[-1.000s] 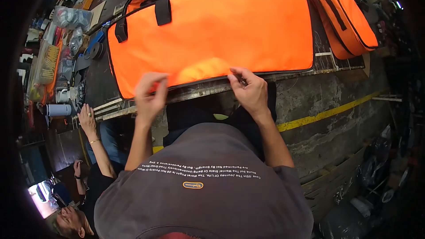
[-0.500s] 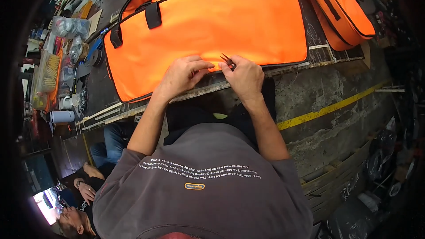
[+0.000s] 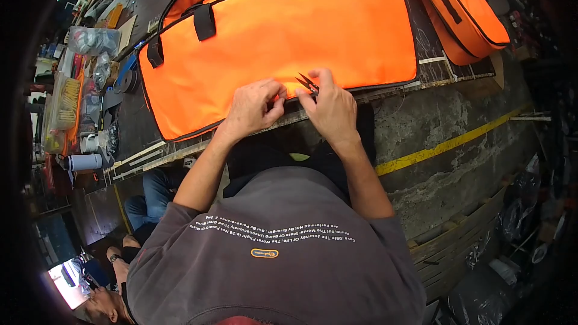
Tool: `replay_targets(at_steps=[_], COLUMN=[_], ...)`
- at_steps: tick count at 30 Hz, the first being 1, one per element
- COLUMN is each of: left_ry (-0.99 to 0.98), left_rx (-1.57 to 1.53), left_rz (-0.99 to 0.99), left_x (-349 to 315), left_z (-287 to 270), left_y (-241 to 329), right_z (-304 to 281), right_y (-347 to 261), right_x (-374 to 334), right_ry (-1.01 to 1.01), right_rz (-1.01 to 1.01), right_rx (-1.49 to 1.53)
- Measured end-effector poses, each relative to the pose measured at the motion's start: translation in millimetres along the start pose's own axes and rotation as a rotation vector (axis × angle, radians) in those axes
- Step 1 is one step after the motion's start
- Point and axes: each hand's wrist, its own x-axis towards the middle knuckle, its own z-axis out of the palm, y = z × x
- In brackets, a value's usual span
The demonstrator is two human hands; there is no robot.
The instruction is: Inspected and trimmed loose threads from an orange trauma kit bag using small snips.
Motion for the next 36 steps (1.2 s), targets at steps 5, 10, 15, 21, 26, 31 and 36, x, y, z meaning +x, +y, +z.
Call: replay_targets(at_steps=[5, 10, 15, 21, 26, 31, 36], left_ry=[0.081, 0.055, 0.114, 0.175, 0.337, 0.908, 1.123], left_rx=[-0.069, -0.116, -0.247, -0.552, -1.415, -0.908, -0.442], left_rz=[-0.065, -0.093, -0.169, -0.246, -0.049, -0.311, -0.603], left_x=[-3.6, -3.6, -6.3, -12.2, -43.5, -113.7, -164.8], left_z=[5.4, 5.8, 5.3, 6.2, -42.6, -107.4, -114.1], left_y=[-1.6, -3.2, -5.1, -9.2, -27.1, -51.7, -60.9], right_z=[-10.7, -6.2, 1.8, -1.0, -13.2, -3.9, 26.0], right_y=[-4.8, -6.7, -4.7, -3.7, -4.5, -13.0, -34.5], right_x=[-29.3, -39.1, -34.9, -32.7, -28.8, -17.9, -13.6], right_ry=[-0.013, -0.014, 0.009, 0.014, 0.049, 0.050, -0.038], right_rz=[-0.097, -0.138, -0.156, -0.148, -0.026, -0.172, -0.373], right_rx=[0.136, 0.195, 0.171, 0.116, 0.197, 0.001, 0.011])
